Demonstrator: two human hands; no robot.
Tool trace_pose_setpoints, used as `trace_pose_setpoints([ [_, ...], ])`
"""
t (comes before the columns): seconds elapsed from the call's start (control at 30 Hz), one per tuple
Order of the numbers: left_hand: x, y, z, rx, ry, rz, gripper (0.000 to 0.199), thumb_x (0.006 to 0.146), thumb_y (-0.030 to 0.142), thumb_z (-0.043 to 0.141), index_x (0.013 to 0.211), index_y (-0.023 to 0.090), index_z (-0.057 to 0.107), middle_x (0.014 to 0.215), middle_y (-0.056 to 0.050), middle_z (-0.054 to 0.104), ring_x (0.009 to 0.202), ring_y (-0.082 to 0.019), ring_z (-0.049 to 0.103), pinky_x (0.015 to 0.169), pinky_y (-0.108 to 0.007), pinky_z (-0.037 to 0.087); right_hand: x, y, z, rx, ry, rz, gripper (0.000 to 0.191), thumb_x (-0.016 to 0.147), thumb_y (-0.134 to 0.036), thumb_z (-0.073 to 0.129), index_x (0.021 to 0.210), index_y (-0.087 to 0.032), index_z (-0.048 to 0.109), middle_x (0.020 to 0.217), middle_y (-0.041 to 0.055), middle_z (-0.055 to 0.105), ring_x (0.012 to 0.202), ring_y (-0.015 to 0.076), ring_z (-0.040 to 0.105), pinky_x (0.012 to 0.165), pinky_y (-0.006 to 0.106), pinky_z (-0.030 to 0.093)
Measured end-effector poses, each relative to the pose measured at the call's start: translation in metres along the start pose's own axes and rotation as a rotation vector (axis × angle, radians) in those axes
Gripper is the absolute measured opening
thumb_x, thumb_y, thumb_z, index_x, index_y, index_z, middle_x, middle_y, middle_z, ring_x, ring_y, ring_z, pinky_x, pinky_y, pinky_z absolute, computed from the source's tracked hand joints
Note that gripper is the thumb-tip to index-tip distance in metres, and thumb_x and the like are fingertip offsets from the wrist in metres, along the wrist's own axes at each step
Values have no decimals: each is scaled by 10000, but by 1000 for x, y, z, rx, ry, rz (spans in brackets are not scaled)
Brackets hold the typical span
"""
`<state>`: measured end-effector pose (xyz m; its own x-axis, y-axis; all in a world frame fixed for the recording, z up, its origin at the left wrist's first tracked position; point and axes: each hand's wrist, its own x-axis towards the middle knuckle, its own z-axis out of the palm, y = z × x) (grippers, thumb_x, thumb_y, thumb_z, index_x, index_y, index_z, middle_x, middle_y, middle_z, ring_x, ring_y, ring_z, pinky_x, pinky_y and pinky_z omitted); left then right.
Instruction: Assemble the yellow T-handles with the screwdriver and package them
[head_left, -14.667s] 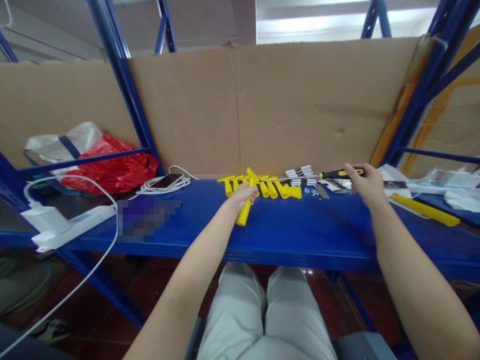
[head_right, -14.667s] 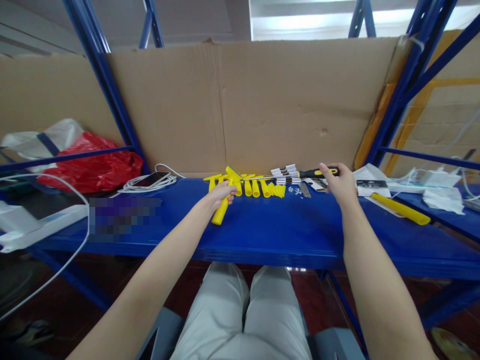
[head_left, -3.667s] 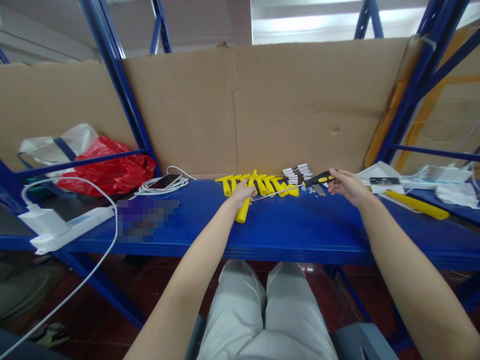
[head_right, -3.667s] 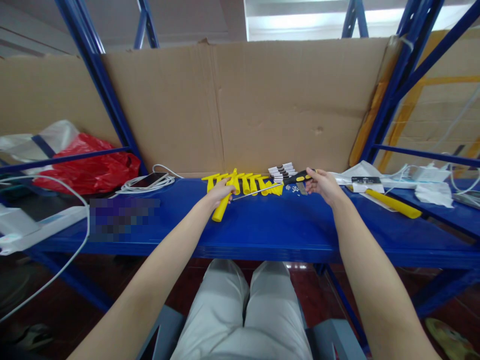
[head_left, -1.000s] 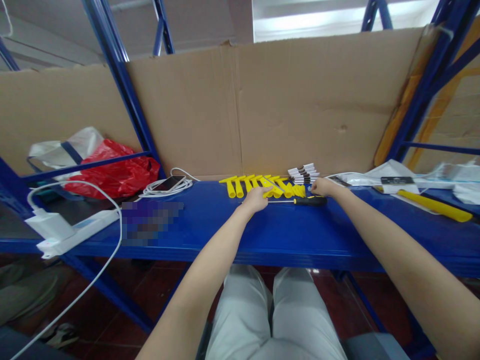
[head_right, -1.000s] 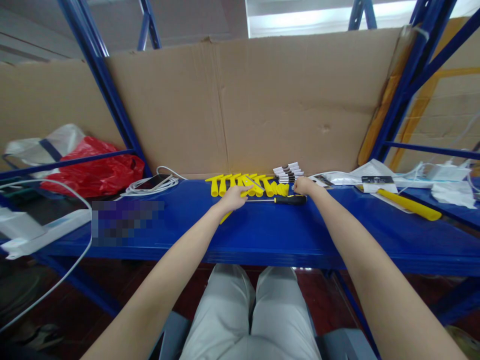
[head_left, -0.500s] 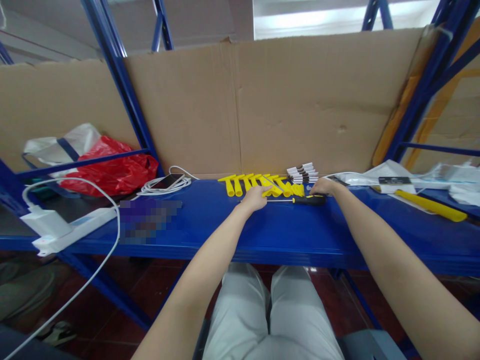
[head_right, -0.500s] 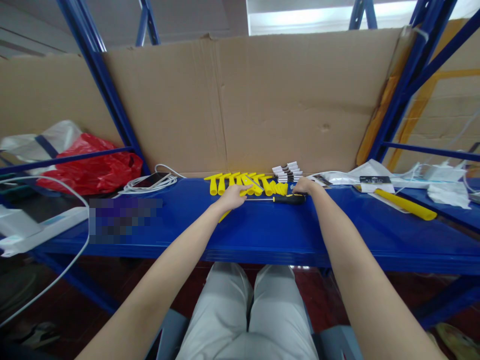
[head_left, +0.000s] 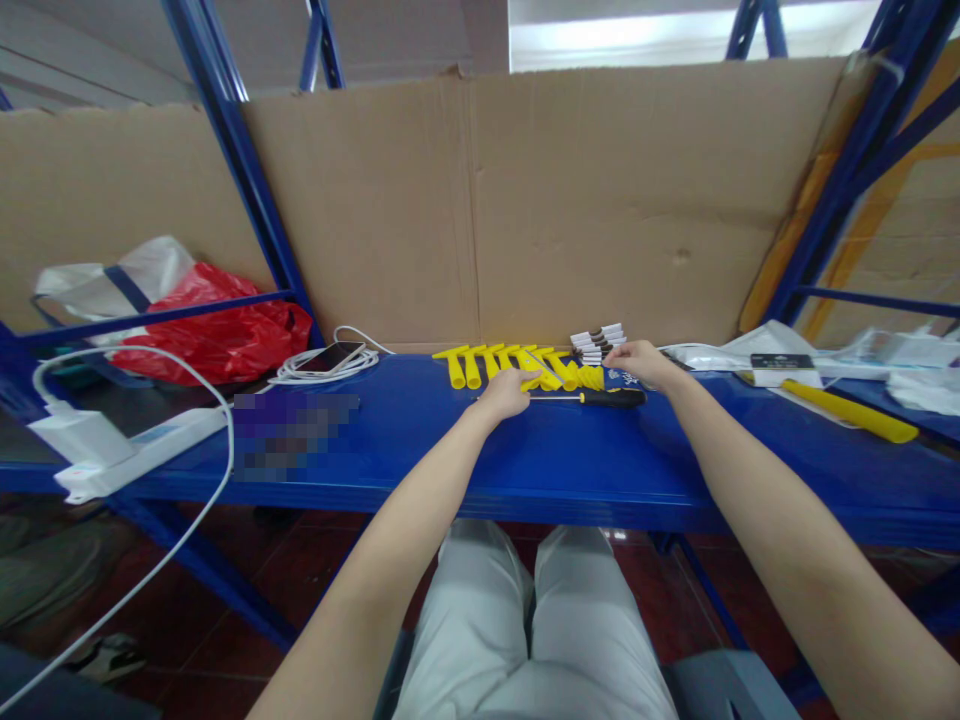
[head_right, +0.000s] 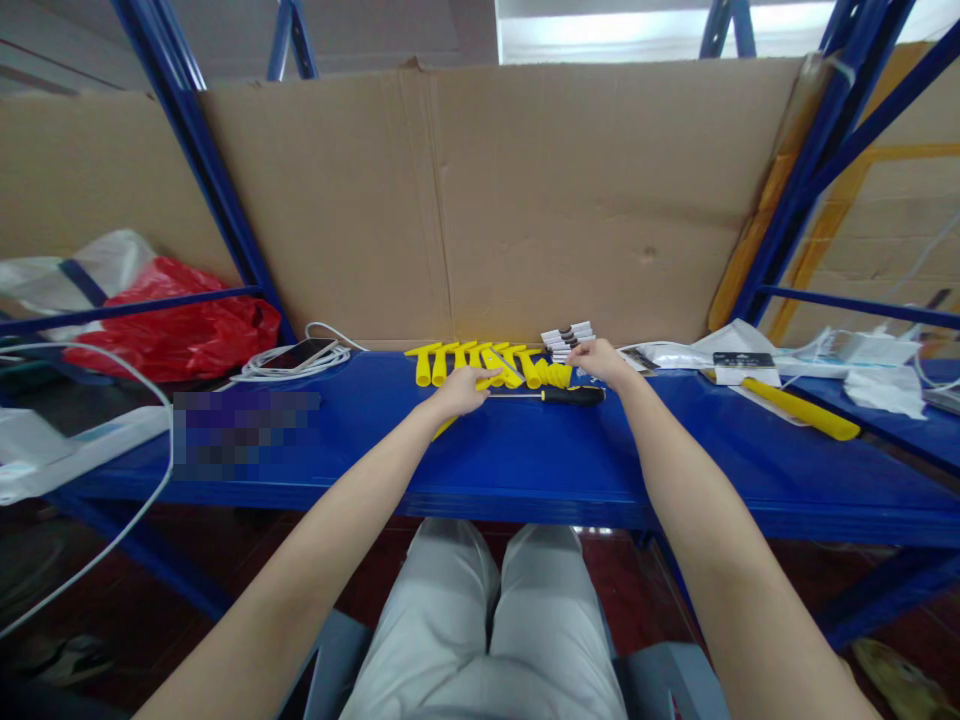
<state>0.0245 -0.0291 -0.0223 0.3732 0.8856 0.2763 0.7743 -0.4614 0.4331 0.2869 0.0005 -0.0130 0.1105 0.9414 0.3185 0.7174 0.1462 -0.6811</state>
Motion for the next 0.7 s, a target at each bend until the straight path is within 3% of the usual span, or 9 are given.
trace_pose_setpoints([
  [0.27, 0, 2, -2, 11, 9, 12, 577, 786, 17, 596, 1338, 187, 589, 1267, -111, 665, 1182, -246, 623, 1040, -302, 438, -24, -48, 33, 215, -186, -177, 77, 684, -230, 655, 645, -164, 646, 639, 5, 643, 602, 111, 539, 615, 231, 447],
  [0.7, -4, 6, 3, 30, -35, 79, 578, 792, 17, 569, 1321, 245, 603, 1333, -67, 624, 1286, -223, 544, 1075, -302, 403, -30, -52, 49, 200, -243, -193, 87, 676, -147, 629, 592, -169, 616, 591, -11, 620, 591, 107, 538, 613, 226, 440],
])
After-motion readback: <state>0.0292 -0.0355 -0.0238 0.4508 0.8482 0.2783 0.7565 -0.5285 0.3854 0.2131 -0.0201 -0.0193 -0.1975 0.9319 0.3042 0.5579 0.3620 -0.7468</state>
